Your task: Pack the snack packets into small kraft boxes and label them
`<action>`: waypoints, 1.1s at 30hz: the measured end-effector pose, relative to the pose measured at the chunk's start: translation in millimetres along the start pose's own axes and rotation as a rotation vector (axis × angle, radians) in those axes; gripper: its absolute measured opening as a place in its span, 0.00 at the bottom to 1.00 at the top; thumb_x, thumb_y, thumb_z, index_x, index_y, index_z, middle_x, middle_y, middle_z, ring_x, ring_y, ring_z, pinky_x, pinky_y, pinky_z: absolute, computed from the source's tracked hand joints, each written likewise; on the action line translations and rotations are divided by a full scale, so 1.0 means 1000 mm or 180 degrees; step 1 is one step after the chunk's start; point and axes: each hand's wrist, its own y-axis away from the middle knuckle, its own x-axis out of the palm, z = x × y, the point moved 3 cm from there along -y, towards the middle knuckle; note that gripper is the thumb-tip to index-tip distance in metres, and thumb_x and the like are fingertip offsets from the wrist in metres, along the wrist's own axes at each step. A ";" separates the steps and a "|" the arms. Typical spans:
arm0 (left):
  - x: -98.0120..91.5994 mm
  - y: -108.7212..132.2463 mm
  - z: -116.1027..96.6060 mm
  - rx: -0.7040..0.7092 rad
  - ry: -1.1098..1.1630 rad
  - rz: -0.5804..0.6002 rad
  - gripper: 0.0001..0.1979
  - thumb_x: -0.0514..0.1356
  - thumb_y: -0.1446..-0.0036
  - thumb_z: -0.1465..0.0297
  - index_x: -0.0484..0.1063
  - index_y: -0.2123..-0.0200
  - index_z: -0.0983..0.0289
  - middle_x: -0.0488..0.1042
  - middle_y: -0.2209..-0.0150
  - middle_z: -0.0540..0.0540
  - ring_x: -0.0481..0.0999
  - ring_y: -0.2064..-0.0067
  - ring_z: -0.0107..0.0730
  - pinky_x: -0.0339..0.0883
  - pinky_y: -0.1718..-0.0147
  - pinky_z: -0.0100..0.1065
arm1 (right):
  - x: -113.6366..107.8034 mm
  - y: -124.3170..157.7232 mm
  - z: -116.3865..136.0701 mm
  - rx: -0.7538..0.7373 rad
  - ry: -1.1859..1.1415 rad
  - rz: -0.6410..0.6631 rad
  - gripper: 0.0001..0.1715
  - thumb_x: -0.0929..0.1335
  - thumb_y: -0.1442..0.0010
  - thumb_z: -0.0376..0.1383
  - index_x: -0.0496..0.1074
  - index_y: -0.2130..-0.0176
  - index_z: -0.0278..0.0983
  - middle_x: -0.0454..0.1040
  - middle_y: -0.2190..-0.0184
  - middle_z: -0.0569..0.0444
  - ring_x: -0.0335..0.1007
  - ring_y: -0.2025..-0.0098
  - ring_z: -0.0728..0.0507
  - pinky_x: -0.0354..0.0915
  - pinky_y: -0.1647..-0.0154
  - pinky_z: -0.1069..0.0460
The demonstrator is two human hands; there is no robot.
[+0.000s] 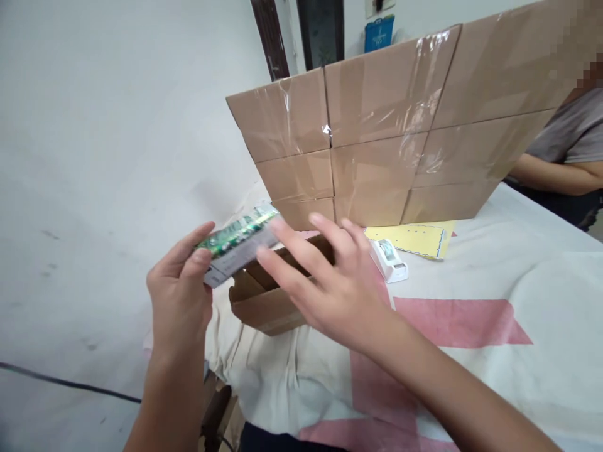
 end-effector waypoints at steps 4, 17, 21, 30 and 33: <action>0.009 0.033 -0.019 0.0186 0.0117 0.0688 0.27 0.71 0.44 0.57 0.77 0.42 0.54 0.82 0.47 0.55 0.80 0.43 0.47 0.79 0.46 0.43 | 0.009 -0.031 -0.001 -0.0021 -0.0536 0.0971 0.21 0.64 0.27 0.33 0.71 0.40 0.53 0.76 0.40 0.57 0.70 0.38 0.36 0.57 0.32 0.28; 0.016 0.048 0.013 -0.0111 -0.0469 0.0895 0.14 0.64 0.34 0.63 0.77 0.47 0.57 0.82 0.50 0.51 0.83 0.52 0.32 0.78 0.56 0.29 | 0.044 -0.024 -0.021 0.0171 -0.0816 0.2849 0.32 0.72 0.35 0.45 0.66 0.37 0.38 0.75 0.44 0.41 0.72 0.43 0.31 0.74 0.54 0.40; 0.016 0.051 0.013 0.0142 -0.0836 0.0983 0.12 0.61 0.32 0.66 0.76 0.47 0.58 0.82 0.53 0.50 0.82 0.56 0.28 0.76 0.58 0.26 | 0.043 -0.029 -0.011 0.0496 -0.0922 0.2952 0.22 0.71 0.33 0.45 0.71 0.44 0.40 0.78 0.49 0.44 0.71 0.44 0.33 0.72 0.54 0.42; 0.004 0.060 0.013 0.0662 -0.0800 0.0451 0.18 0.58 0.30 0.68 0.71 0.38 0.55 0.78 0.41 0.52 0.82 0.48 0.31 0.76 0.56 0.29 | 0.040 -0.029 0.006 0.1285 -0.1112 0.2604 0.18 0.71 0.36 0.40 0.72 0.48 0.39 0.80 0.55 0.47 0.77 0.57 0.37 0.70 0.60 0.47; 0.001 0.066 0.015 0.1139 -0.1361 0.0515 0.24 0.63 0.34 0.67 0.67 0.36 0.59 0.79 0.42 0.57 0.82 0.52 0.34 0.73 0.56 0.35 | 0.039 -0.032 -0.007 0.1468 -0.1079 0.2572 0.16 0.71 0.35 0.44 0.73 0.51 0.38 0.81 0.60 0.48 0.77 0.61 0.37 0.70 0.62 0.47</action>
